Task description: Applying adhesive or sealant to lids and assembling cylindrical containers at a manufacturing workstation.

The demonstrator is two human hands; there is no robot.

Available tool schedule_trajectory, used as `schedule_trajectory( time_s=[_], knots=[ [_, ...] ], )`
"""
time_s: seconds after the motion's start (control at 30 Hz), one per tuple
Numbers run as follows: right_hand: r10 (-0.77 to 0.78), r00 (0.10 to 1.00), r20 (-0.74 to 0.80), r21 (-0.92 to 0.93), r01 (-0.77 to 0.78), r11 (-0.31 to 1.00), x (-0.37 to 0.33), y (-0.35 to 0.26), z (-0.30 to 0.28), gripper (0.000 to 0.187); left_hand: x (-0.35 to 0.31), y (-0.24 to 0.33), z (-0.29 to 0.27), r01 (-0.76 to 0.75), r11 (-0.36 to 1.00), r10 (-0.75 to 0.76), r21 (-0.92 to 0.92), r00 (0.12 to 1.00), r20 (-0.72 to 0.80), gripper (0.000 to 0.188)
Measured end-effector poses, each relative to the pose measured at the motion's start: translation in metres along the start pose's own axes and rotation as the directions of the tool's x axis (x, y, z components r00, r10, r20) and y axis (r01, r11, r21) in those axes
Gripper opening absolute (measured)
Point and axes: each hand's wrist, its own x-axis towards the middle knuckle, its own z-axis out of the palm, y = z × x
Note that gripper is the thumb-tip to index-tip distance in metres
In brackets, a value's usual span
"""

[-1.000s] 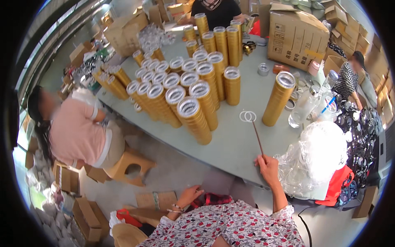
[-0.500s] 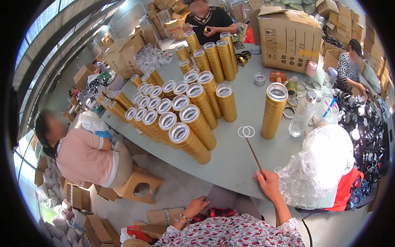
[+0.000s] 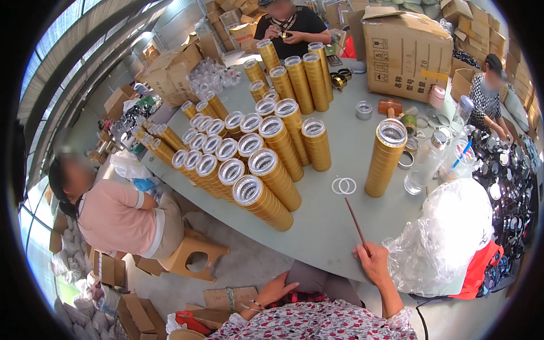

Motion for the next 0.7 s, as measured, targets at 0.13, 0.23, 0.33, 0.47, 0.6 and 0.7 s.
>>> schedule_trajectory(
  time_s=[0.13, 0.23, 0.33, 0.47, 0.6, 0.7],
  knots=[
    [-0.033, 0.999, -0.007, -0.017, 0.033, 0.999, 0.001, -0.001, -0.001, 0.022, 0.020, 0.024, 0.020, -0.077, 0.995, 0.090, 0.067, 0.974, -0.209, 0.090],
    [-0.016, 1.000, -0.002, -0.017, 0.016, 1.000, 0.004, -0.001, 0.001, 0.021, 0.043, 0.042, 0.020, -0.104, 0.994, 0.108, 0.029, 0.944, -0.312, 0.095],
    [0.001, 1.000, -0.005, -0.009, -0.001, 1.000, 0.005, 0.000, 0.002, 0.021, 0.063, 0.051, 0.022, -0.204, 0.978, 0.209, 0.055, 0.909, -0.360, 0.088],
    [0.006, 1.000, -0.020, -0.019, -0.006, 1.000, 0.008, -0.003, 0.002, 0.021, 0.079, 0.075, 0.007, -0.010, 1.000, 0.014, 0.027, 0.987, -0.157, 0.068],
    [0.013, 1.000, -0.002, -0.055, -0.013, 0.998, 0.009, -0.006, 0.004, 0.021, 0.112, 0.028, 0.045, -0.185, 0.971, 0.221, 0.153, 0.939, -0.264, 0.055],
    [0.022, 1.000, -0.016, -0.051, -0.023, 0.998, 0.011, -0.006, 0.003, 0.022, 0.110, 0.033, 0.043, -0.296, 0.946, 0.325, 0.134, 0.888, -0.327, 0.047]
  ],
)
